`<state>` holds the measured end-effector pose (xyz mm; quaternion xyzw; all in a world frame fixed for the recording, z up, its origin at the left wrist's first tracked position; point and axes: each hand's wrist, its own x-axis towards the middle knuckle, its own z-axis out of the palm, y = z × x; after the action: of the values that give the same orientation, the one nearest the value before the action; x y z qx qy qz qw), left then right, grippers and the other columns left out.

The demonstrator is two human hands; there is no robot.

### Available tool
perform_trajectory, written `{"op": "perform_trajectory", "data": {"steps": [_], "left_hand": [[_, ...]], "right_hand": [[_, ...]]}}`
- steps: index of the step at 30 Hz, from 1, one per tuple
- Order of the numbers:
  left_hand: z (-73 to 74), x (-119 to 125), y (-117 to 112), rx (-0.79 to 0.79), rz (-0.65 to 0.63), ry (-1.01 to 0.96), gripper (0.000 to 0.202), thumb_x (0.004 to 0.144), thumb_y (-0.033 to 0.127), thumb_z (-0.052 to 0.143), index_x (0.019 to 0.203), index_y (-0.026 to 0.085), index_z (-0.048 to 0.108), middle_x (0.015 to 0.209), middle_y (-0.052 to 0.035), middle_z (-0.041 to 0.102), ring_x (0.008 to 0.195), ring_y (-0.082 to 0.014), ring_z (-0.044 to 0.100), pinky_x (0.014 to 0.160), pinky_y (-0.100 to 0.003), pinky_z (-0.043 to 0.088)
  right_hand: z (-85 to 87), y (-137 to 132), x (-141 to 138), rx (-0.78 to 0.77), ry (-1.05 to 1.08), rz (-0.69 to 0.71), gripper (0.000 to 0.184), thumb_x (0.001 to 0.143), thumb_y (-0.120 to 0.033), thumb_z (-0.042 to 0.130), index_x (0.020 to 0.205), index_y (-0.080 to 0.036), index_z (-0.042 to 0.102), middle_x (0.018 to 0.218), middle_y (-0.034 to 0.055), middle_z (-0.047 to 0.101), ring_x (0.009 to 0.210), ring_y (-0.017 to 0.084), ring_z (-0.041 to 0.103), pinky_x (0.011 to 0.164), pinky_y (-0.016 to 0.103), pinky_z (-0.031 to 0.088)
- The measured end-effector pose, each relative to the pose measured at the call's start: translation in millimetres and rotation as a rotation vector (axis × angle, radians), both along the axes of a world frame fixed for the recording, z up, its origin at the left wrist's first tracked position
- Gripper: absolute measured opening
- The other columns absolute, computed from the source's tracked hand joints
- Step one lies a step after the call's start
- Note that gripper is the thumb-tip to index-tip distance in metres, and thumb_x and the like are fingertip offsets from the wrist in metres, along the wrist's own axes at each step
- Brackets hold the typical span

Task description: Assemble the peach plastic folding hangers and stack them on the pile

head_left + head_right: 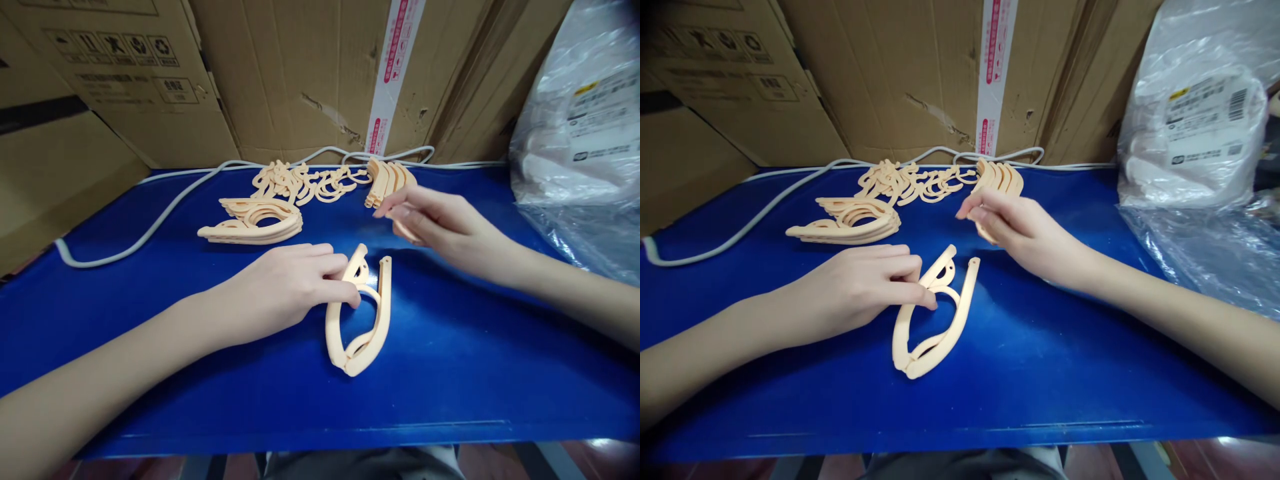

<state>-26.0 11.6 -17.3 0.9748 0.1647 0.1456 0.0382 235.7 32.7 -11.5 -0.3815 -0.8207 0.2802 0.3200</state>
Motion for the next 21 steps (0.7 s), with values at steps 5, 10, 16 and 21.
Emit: {"op": "perform_trajectory", "data": {"steps": [5, 10, 16, 21], "left_hand": [[-3.0, -4.2, 5.5, -0.083, 0.010, -0.097, 0.037, 0.097, 0.002, 0.044, 0.091, 0.025, 0.074, 0.074, 0.0017, 0.054, 0.069, -0.0119, 0.045, 0.060, -0.026, 0.031], [1.7, -5.1, 9.4, -0.092, 0.034, -0.095, 0.035, 0.095, 0.003, 0.052, 0.082, 0.024, 0.075, 0.069, 0.0018, 0.051, 0.068, -0.0118, 0.044, 0.061, -0.024, 0.032], [7.0, -8.2, 12.5, 0.059, 0.078, -0.046, 0.039, 0.098, 0.007, 0.046, 0.082, 0.024, 0.076, 0.070, 0.0004, 0.051, 0.066, -0.0116, 0.045, 0.059, -0.024, 0.033], [6.1, -10.5, 13.1, 0.112, 0.195, 0.025, 0.031, 0.096, 0.011, 0.047, 0.088, 0.022, 0.075, 0.076, -0.0014, 0.056, 0.069, -0.0134, 0.049, 0.057, -0.027, 0.031]], "right_hand": [[4.2, -10.6, -2.7, 0.084, -0.410, 0.028, 0.031, 0.098, -0.045, 0.050, 0.101, -0.018, 0.064, 0.062, -0.0036, 0.056, 0.051, 0.010, 0.047, 0.051, 0.025, 0.031], [4.1, -10.8, -1.1, 0.113, -0.500, 0.041, 0.027, 0.096, -0.043, 0.052, 0.090, -0.019, 0.064, 0.059, -0.0035, 0.057, 0.050, 0.010, 0.049, 0.050, 0.024, 0.029], [-0.6, -10.8, -0.2, 0.146, -0.518, 0.047, 0.022, 0.093, -0.043, 0.057, 0.090, -0.021, 0.057, 0.056, -0.0060, 0.055, 0.046, 0.010, 0.048, 0.049, 0.023, 0.028], [0.4, -11.7, -0.5, 0.167, -0.557, 0.069, 0.018, 0.090, -0.039, 0.059, 0.088, -0.022, 0.055, 0.056, -0.0070, 0.053, 0.046, 0.011, 0.047, 0.049, 0.023, 0.027]]}}
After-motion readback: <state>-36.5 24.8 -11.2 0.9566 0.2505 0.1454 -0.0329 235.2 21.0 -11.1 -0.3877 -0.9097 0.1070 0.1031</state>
